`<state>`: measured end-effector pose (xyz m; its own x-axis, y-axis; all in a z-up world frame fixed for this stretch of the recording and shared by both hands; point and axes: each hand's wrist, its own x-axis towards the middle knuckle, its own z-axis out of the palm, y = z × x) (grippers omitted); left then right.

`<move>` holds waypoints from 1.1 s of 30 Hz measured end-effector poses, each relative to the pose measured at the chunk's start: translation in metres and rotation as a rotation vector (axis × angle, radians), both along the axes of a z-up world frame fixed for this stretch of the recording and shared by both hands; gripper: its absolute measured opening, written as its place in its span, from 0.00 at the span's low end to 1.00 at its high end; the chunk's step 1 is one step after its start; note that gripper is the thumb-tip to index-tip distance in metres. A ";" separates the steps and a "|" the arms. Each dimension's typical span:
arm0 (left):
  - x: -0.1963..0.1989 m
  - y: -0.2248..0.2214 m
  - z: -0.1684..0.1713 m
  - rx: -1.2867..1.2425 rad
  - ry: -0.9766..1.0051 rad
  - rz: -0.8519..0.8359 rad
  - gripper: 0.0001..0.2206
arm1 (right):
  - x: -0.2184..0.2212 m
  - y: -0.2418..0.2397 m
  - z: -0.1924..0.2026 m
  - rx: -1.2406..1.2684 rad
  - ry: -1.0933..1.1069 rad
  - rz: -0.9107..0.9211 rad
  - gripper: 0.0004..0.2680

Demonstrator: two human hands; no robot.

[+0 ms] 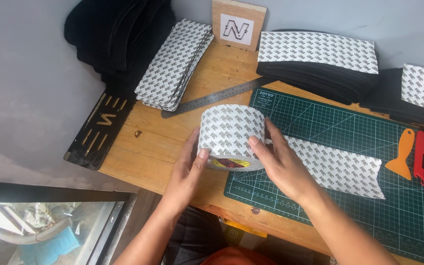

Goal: Unrolling a roll of patterned stickers and peeling off the protective backing

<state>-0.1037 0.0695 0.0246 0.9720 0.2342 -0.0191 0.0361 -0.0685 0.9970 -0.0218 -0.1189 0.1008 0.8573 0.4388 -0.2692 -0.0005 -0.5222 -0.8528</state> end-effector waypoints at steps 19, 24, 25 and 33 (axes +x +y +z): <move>0.013 0.009 0.056 0.523 -0.027 -0.098 0.37 | 0.023 -0.022 -0.025 0.162 -0.297 0.206 0.30; 0.020 0.005 0.057 0.475 -0.038 -0.137 0.36 | 0.022 -0.027 -0.015 -0.045 -0.344 0.279 0.43; 0.019 0.004 0.057 0.473 -0.037 -0.140 0.36 | 0.022 -0.028 -0.017 -0.047 -0.342 0.276 0.43; 0.018 0.005 0.056 0.497 -0.033 -0.139 0.36 | 0.023 -0.032 -0.029 -0.001 -0.414 0.268 0.41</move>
<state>-0.0860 0.0745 0.0806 0.9928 0.0760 0.0925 -0.0376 -0.5359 0.8435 0.0012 -0.1513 0.0720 0.7494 0.6584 0.0697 0.4728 -0.4585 -0.7525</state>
